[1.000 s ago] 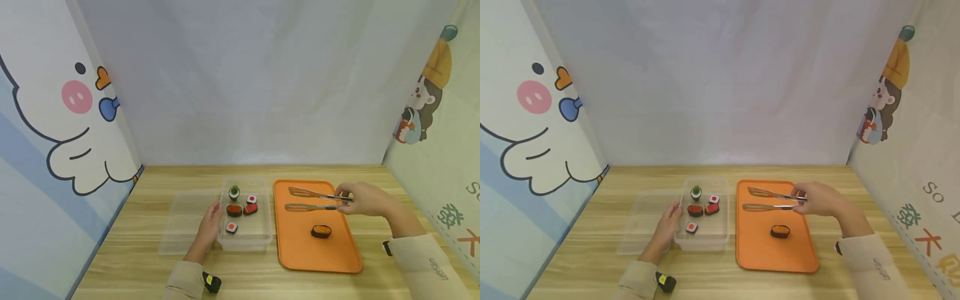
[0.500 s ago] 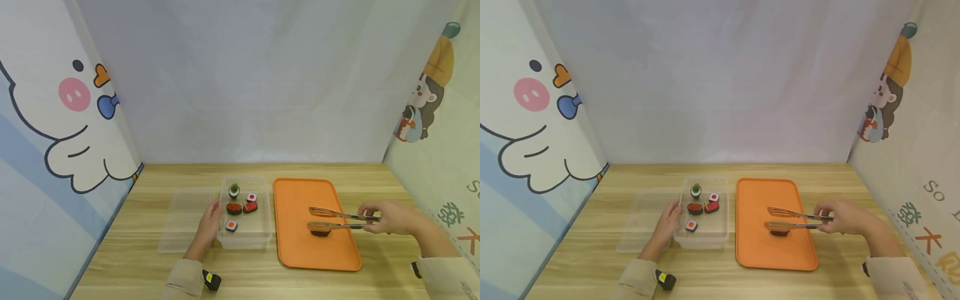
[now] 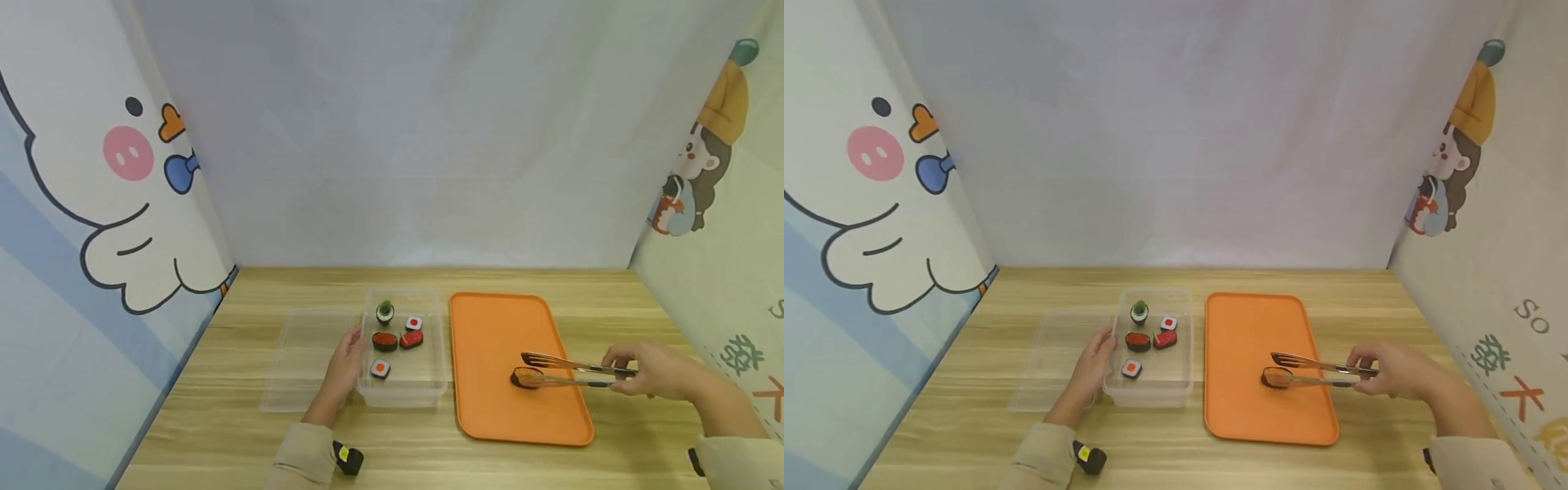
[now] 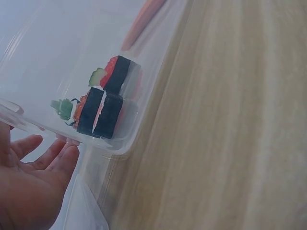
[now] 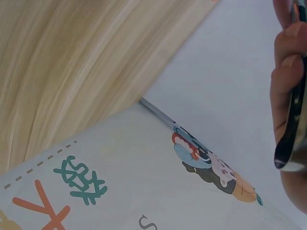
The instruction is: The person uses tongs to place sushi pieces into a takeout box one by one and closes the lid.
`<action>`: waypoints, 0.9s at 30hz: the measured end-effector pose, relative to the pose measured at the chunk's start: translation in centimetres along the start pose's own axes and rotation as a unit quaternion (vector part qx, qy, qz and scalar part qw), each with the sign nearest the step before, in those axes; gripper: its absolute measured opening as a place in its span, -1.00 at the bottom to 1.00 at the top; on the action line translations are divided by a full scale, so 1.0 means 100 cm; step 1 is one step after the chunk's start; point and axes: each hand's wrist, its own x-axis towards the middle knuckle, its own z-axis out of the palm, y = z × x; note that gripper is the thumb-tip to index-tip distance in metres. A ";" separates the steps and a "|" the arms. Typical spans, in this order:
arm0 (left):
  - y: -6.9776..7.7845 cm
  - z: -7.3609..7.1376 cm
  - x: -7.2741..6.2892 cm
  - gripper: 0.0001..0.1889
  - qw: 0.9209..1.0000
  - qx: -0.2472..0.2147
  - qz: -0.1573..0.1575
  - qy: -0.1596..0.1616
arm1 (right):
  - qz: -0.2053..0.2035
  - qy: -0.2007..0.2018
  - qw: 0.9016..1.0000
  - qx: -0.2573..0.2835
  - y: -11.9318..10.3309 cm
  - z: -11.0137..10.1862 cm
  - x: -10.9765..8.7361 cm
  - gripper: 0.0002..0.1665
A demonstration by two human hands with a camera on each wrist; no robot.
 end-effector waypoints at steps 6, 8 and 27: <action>0.002 0.000 0.000 -0.51 1.000 0.000 -0.003 0.001 | 0.001 -0.006 1.000 0.002 0.004 0.005 -0.001 -0.77; 0.002 0.000 0.000 -0.52 1.000 0.000 -0.005 0.001 | -0.001 -0.009 1.000 0.008 0.005 0.006 0.000 -0.80; 0.001 0.000 0.000 -0.50 1.000 0.007 -0.008 -0.002 | -0.004 0.006 1.000 -0.010 -0.018 0.000 0.009 -0.80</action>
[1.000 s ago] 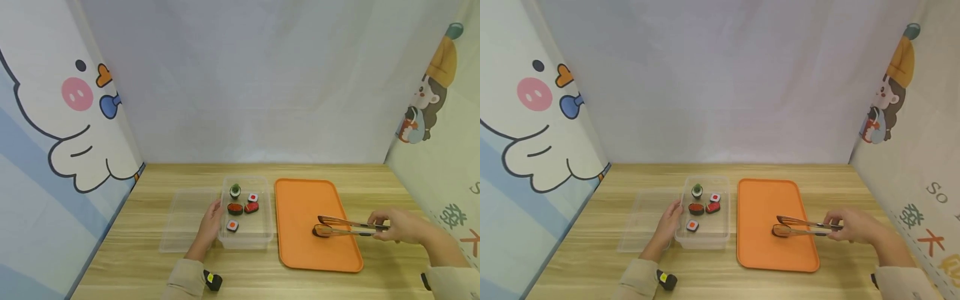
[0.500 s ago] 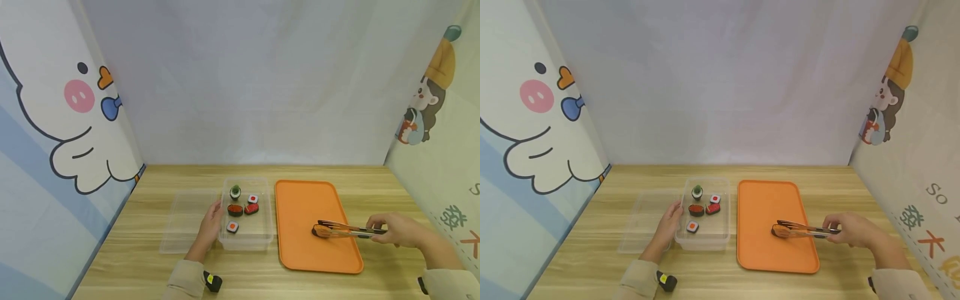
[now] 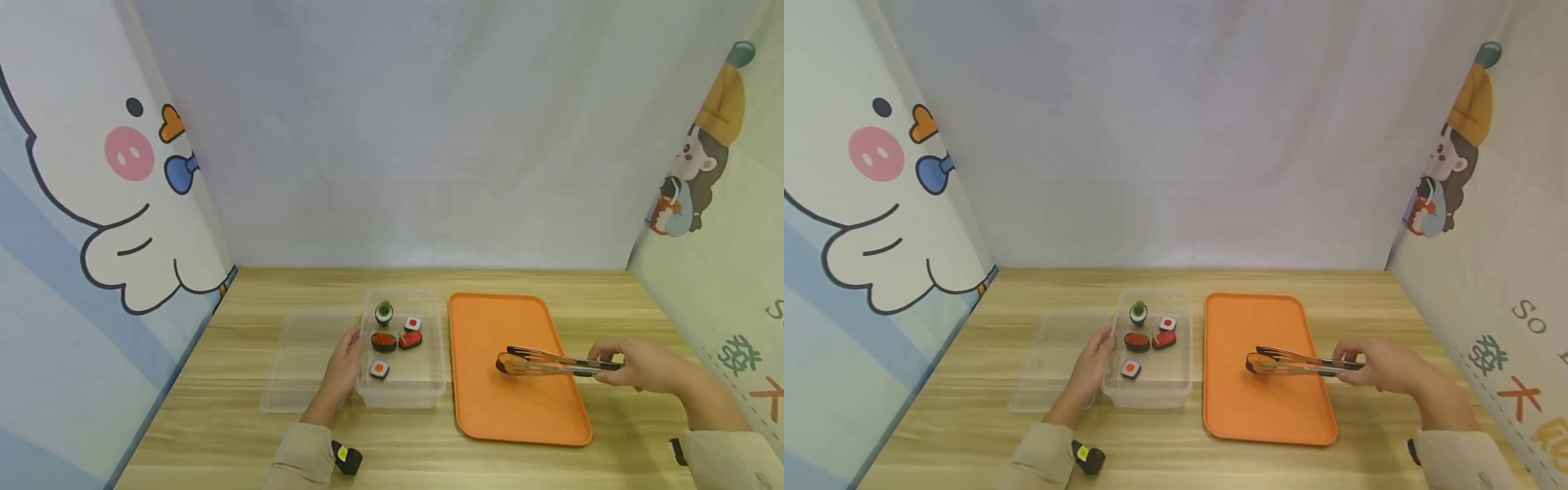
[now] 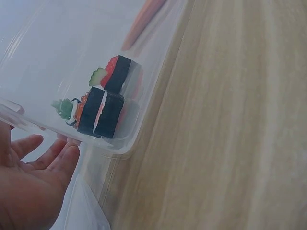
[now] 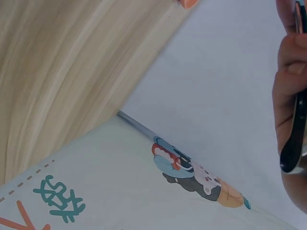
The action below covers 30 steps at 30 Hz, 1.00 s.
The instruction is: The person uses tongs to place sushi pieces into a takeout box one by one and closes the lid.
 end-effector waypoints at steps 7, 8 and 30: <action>0.000 0.000 0.000 -0.49 1.000 -0.001 -0.006 0.000 | -0.023 0.002 1.000 -0.011 -0.018 -0.006 0.014 -0.80; 0.000 0.000 -0.001 -0.49 1.000 -0.001 -0.007 0.000 | -0.033 0.006 0.999 -0.015 -0.020 -0.007 0.017 -0.81; 0.002 -0.001 -0.001 -0.51 1.000 -0.001 -0.007 0.005 | -0.084 0.018 0.992 -0.093 -0.079 -0.013 0.075 -0.88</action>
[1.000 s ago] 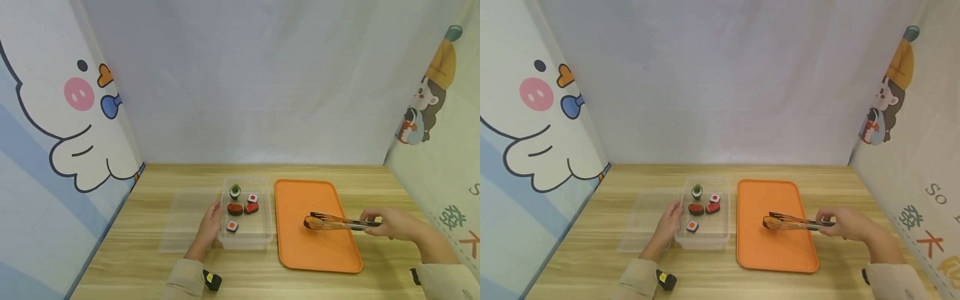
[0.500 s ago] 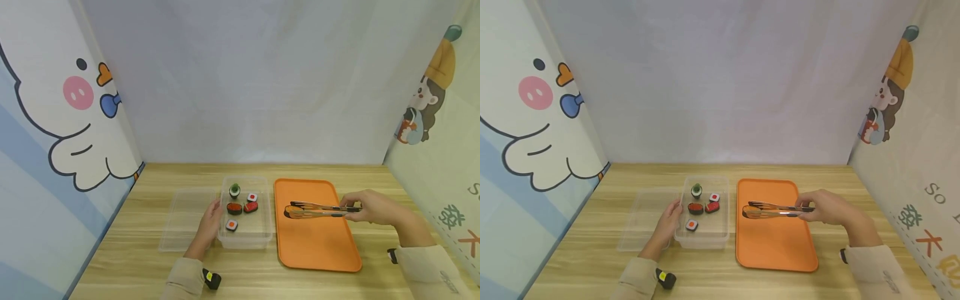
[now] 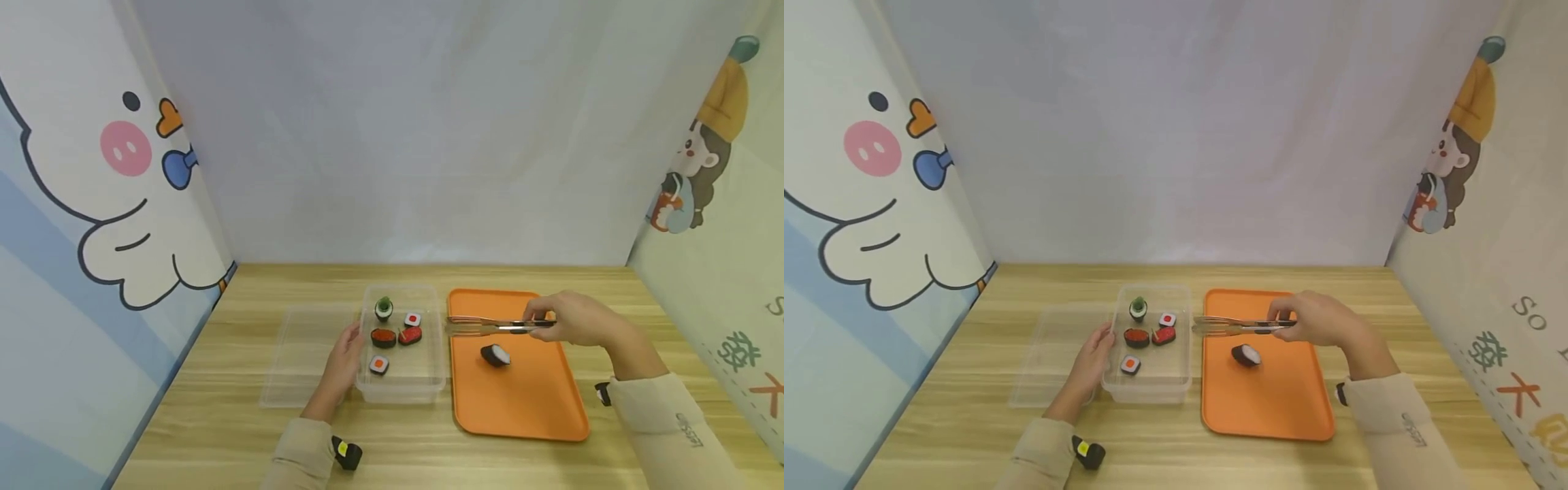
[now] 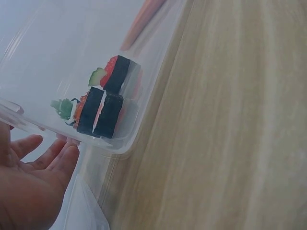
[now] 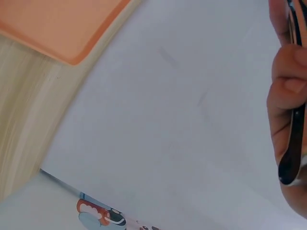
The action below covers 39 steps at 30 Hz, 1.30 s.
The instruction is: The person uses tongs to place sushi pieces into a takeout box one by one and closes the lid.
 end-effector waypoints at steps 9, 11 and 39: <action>-0.001 0.000 0.001 -0.51 1.000 -0.001 -0.002 -0.003 | 0.032 0.005 0.999 -0.016 0.016 -0.005 -0.016 -0.89; 0.000 0.000 0.001 -0.51 1.000 -0.001 -0.002 -0.003 | 0.038 0.005 0.999 -0.019 0.021 -0.005 -0.021 -0.88; -0.001 0.000 0.001 -0.50 1.000 -0.006 0.001 -0.003 | 0.090 -0.015 0.995 -0.050 0.058 0.010 -0.040 -0.80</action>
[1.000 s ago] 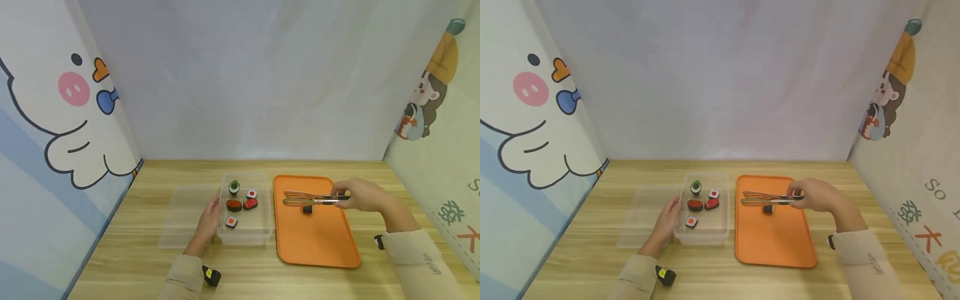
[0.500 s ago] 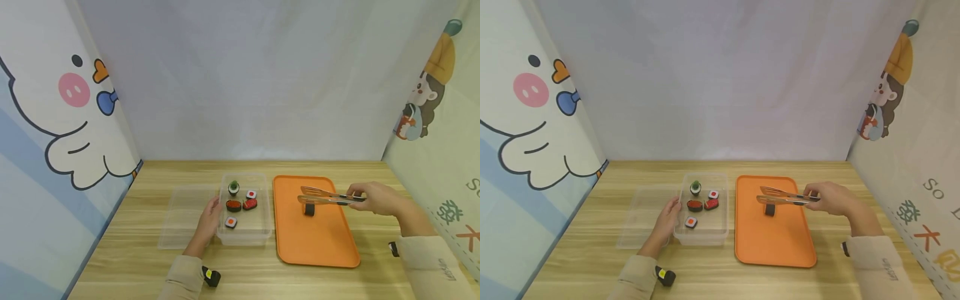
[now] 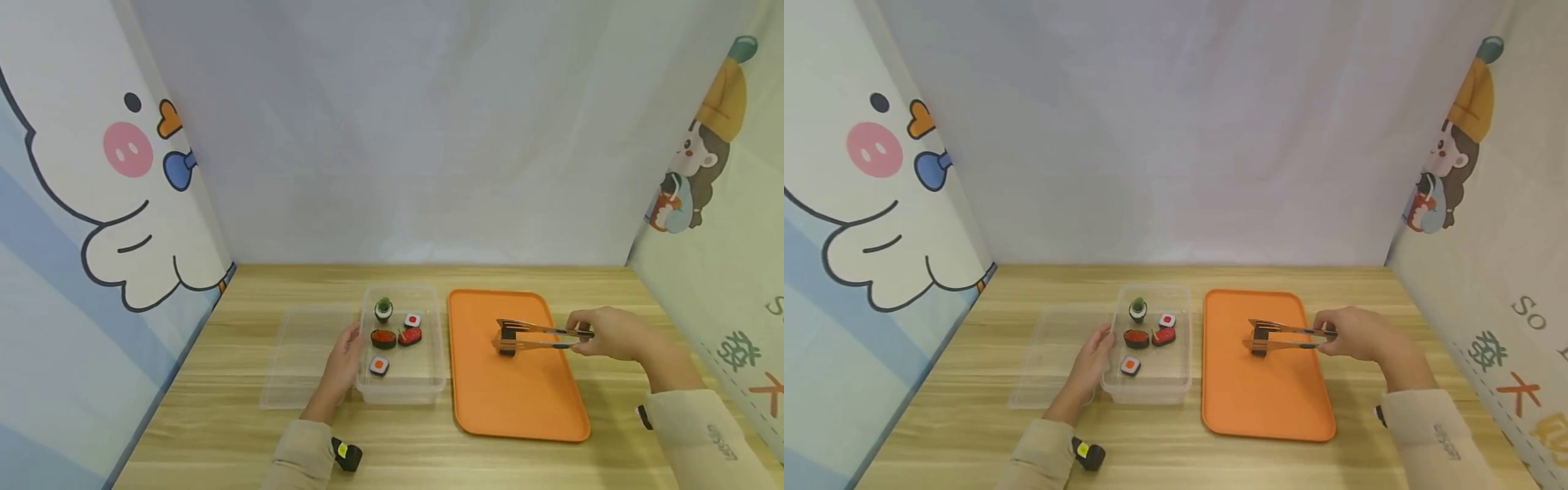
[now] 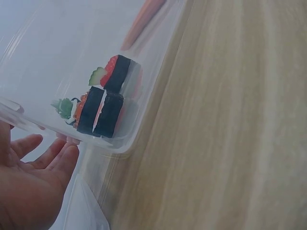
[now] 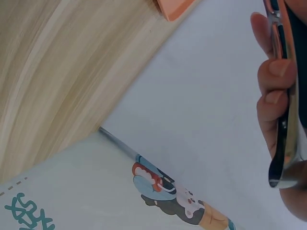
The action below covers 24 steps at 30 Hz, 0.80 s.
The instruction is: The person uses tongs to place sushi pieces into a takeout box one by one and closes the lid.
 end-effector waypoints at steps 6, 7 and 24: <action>0.001 -0.001 0.000 -0.51 1.000 0.003 0.004 0.004 | 0.011 -0.005 0.999 -0.048 -0.012 0.001 -0.002 -0.73; 0.001 -0.001 0.000 -0.51 1.000 0.003 0.004 0.003 | 0.011 -0.003 0.998 -0.059 -0.013 0.001 -0.002 -0.72; 0.000 0.000 0.000 -0.51 1.000 0.002 0.001 0.002 | -0.004 0.025 0.997 -0.077 -0.002 0.006 -0.009 -0.80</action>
